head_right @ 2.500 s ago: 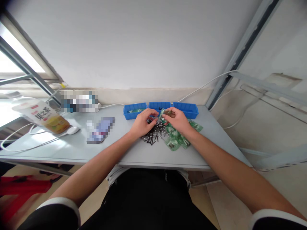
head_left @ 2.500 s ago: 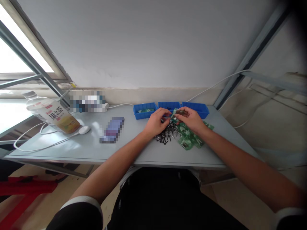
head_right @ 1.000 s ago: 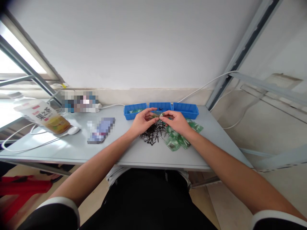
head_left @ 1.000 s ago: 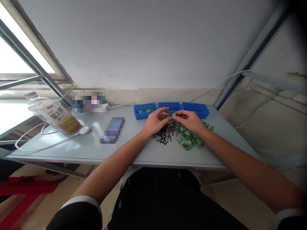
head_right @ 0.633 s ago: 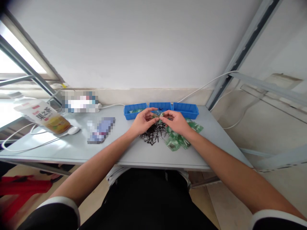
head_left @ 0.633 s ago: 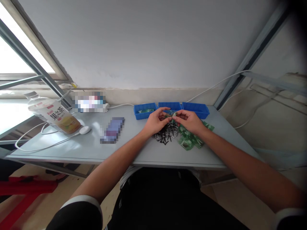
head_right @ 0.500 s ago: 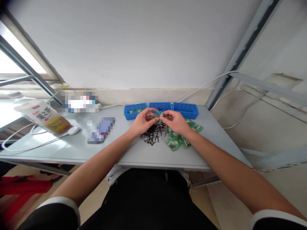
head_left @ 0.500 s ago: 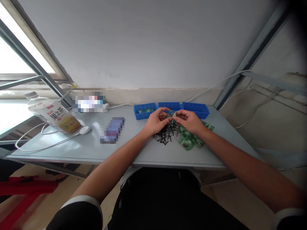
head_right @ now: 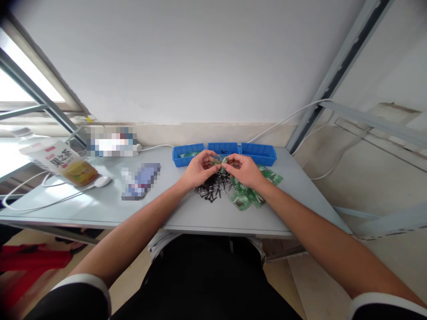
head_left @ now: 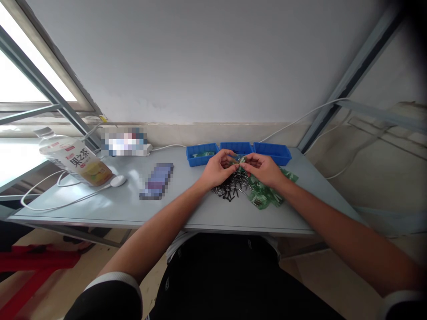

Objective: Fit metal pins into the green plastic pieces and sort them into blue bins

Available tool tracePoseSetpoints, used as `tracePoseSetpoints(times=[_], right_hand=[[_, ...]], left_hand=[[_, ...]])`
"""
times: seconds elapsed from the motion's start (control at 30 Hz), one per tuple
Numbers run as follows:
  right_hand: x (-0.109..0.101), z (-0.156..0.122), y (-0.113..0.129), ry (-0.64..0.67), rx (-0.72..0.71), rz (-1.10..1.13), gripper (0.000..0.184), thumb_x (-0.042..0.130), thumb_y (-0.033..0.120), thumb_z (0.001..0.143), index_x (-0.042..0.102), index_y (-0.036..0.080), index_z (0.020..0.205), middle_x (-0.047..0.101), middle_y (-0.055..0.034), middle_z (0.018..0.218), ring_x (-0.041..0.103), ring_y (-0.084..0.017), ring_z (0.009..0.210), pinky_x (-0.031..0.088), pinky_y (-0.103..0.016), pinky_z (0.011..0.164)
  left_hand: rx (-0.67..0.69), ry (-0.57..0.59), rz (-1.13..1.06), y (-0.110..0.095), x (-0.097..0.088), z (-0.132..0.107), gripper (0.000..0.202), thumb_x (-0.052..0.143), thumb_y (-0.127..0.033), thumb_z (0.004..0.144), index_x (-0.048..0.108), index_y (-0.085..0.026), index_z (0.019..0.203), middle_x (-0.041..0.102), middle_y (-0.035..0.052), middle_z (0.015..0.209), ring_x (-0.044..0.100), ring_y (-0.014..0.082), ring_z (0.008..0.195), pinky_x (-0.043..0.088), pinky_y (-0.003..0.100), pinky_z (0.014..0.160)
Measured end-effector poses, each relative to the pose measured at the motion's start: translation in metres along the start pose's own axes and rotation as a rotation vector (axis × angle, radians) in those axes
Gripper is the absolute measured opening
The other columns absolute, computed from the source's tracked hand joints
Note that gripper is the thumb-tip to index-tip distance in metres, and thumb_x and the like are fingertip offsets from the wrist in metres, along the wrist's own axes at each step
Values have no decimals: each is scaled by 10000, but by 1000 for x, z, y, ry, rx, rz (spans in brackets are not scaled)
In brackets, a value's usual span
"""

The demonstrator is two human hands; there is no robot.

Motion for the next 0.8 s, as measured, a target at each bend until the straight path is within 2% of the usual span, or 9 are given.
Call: tracePoseSetpoints(times=[0.33,0.8], right_hand=[[0,0,1,3,-12,-21,476,873,611,740,695,202,907,664,-22,775,599,-167,639,566,-337,595],[-3,1,-1,-16,-25,-12,413,860,549,772,678,201,902,674,-20,761,608,-158,611,549,-320,581]], left_hand=[[5,-6,21,-4,-1,-1,401,838,-281,840,601,-163,1141,726,34,901,643,111,721,502,255,716],[-24,11,11,0,4,-1,449,839,-293,850,606,-153,1208,746,65,957,685,129,770,543,267,742]])
Point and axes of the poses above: each hand's wrist, its own z-axis towards the middle knuckle, its own x-axis out of the palm, y = z × x, the point moved 9 cm from there along z, towards the middle knuckle
